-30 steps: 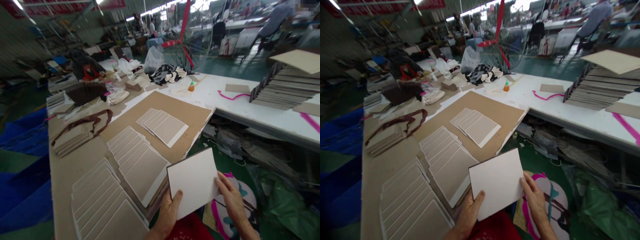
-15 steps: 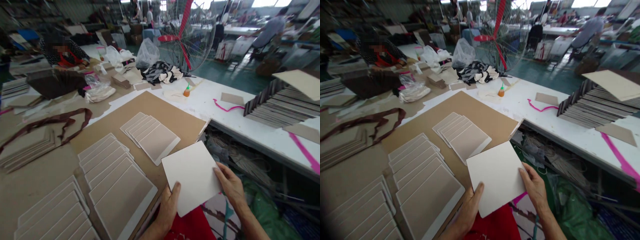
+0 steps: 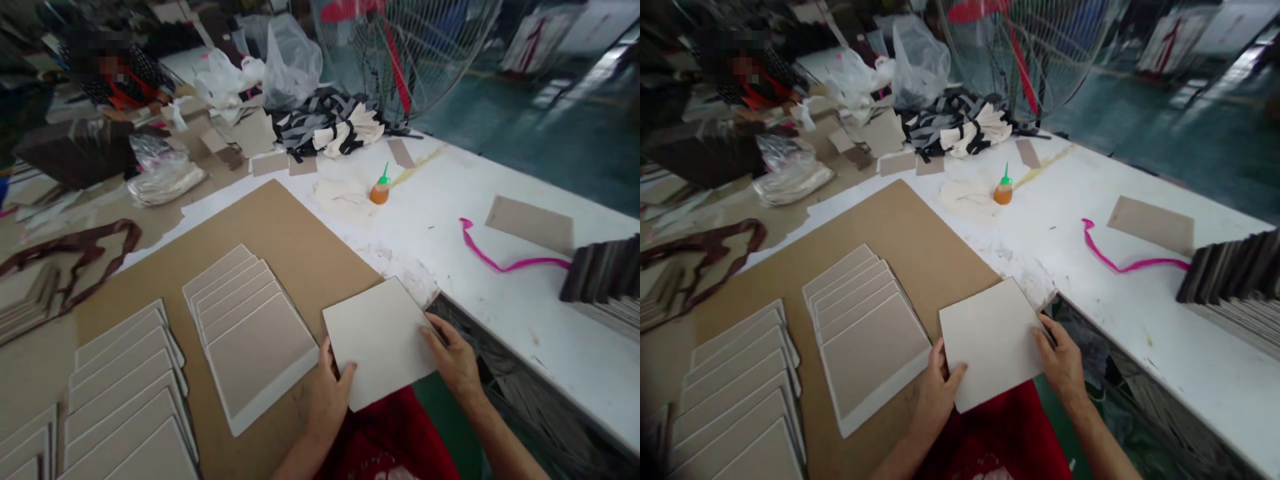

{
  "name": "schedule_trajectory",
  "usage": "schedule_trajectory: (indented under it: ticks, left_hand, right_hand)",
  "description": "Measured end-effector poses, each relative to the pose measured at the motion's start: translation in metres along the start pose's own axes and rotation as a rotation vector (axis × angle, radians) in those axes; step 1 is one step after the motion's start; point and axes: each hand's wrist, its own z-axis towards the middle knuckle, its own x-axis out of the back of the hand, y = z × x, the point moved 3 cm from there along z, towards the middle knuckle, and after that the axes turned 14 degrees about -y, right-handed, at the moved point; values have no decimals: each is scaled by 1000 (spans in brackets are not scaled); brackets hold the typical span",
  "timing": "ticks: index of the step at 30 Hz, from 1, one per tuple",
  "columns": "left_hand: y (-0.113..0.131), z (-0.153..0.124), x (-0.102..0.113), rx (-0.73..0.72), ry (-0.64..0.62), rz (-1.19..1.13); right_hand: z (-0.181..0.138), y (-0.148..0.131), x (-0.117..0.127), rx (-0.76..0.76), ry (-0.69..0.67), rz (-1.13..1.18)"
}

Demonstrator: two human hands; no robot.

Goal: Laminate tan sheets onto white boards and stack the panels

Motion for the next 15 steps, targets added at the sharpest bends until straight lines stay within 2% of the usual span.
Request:
schedule_trajectory:
  ticks: [4, 9, 12, 15]
  left_hand:
    - [12, 10, 2, 89, 59, 238]
    - [3, 9, 5, 73, 141, 557]
    - [-14, 6, 3, -2, 246, 697]
    - [-41, 7, 6, -180, 312, 775]
  right_hand:
    - [21, 3, 0, 28, -79, -77]
    - [21, 11, -8, 86, -73, -164]
    - [19, 15, -12, 121, -50, -217]
    - [21, 15, -10, 163, -38, -244]
